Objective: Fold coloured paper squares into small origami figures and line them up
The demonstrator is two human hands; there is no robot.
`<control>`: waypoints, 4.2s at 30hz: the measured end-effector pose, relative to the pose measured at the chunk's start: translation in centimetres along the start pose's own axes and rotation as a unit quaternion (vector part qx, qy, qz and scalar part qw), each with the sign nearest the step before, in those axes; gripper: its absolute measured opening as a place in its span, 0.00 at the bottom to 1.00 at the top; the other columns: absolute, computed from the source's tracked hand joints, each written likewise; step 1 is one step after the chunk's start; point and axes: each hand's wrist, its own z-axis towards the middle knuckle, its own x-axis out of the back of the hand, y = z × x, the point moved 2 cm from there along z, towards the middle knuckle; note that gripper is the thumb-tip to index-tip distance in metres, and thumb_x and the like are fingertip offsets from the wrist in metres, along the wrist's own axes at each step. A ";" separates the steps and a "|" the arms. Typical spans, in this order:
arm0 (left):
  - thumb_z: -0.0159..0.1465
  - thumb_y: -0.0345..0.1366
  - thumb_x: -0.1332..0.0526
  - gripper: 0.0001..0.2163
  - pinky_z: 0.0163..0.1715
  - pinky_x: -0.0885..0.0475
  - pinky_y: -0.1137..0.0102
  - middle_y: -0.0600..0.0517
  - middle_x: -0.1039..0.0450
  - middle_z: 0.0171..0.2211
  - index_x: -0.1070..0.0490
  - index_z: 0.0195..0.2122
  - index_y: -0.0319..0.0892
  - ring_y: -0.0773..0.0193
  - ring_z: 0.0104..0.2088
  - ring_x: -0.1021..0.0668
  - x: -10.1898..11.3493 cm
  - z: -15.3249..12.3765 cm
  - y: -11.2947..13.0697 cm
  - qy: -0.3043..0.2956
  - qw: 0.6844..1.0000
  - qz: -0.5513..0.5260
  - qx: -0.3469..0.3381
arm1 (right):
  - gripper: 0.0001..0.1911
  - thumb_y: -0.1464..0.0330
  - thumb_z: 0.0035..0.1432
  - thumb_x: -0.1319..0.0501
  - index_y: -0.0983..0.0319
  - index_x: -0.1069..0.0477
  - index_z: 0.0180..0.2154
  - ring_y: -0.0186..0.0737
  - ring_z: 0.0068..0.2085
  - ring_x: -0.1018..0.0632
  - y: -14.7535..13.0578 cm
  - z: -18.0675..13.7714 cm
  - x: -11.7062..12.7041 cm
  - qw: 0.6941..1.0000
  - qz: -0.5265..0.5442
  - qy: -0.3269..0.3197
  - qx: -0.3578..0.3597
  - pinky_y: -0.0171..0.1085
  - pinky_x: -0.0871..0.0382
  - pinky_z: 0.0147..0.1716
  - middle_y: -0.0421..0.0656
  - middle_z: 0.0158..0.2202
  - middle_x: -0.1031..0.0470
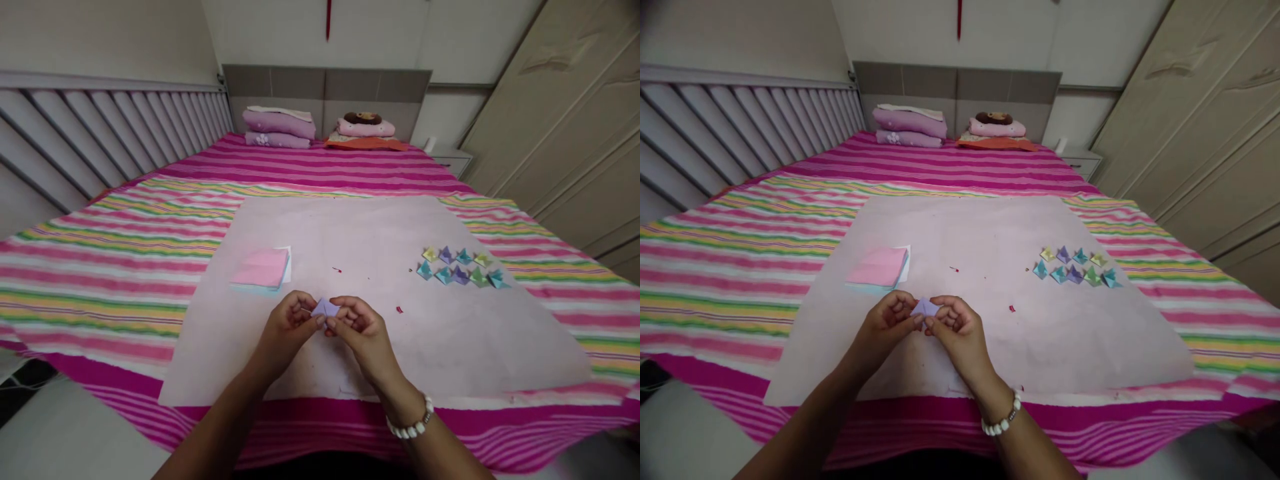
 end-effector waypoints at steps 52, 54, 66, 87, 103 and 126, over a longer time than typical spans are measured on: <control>0.53 0.34 0.30 0.06 0.34 0.25 0.70 0.52 0.21 0.26 0.25 0.28 0.39 0.65 0.29 0.20 0.1 0.2 0.9 -0.005 1.000 -0.007 0.022 | 0.13 0.68 0.51 0.33 0.58 0.26 0.41 0.36 0.29 0.22 -1.3 0.3 0.3 0.999 -0.006 -0.036 0.029 0.37 0.28 0.34 0.39 0.29 0.23; 0.53 0.33 0.30 0.06 0.34 0.26 0.71 0.53 0.22 0.26 0.26 0.28 0.39 0.66 0.29 0.20 0.1 0.1 1.0 -0.011 1.000 0.004 0.017 | 0.16 0.66 0.51 0.31 0.58 0.27 0.43 0.35 0.29 0.22 -0.9 0.4 0.4 0.999 0.018 -0.031 -0.002 0.37 0.28 0.34 0.39 0.31 0.22; 0.49 0.33 0.28 0.17 0.35 0.26 0.69 0.53 0.22 0.29 0.31 0.38 0.39 0.65 0.29 0.20 -0.4 0.2 0.5 0.014 0.998 -0.037 0.041 | 0.11 0.63 0.43 0.27 0.62 0.23 0.27 0.34 0.24 0.25 0.0 0.8 0.5 0.998 0.013 0.015 -0.054 0.34 0.32 0.27 0.39 0.21 0.23; 0.55 0.38 0.31 0.07 0.36 0.28 0.69 0.52 0.22 0.25 0.21 0.30 0.40 0.63 0.30 0.22 -0.3 0.1 0.8 0.014 0.998 0.039 0.037 | 0.07 0.65 0.47 0.29 0.61 0.22 0.27 0.35 0.27 0.24 0.5 0.5 0.4 0.998 0.048 0.022 -0.041 0.37 0.30 0.32 0.39 0.23 0.23; 0.55 0.41 0.32 0.10 0.31 0.29 0.71 0.53 0.25 0.22 0.23 0.23 0.40 0.66 0.26 0.25 -0.5 0.3 0.6 0.029 0.996 0.068 0.044 | 0.09 0.65 0.46 0.28 0.62 0.25 0.26 0.32 0.25 0.27 1.0 0.7 0.5 0.999 0.017 0.033 -0.030 0.33 0.35 0.28 0.37 0.22 0.25; 0.55 0.32 0.32 0.08 0.32 0.25 0.70 0.51 0.20 0.34 0.20 0.37 0.44 0.64 0.32 0.22 0.3 0.2 0.4 0.053 0.972 0.196 -0.114 | 0.09 0.71 0.47 0.29 0.58 0.24 0.33 0.31 0.27 0.31 0.0 0.4 0.7 0.997 -0.037 0.043 0.046 0.31 0.36 0.28 0.36 0.25 0.29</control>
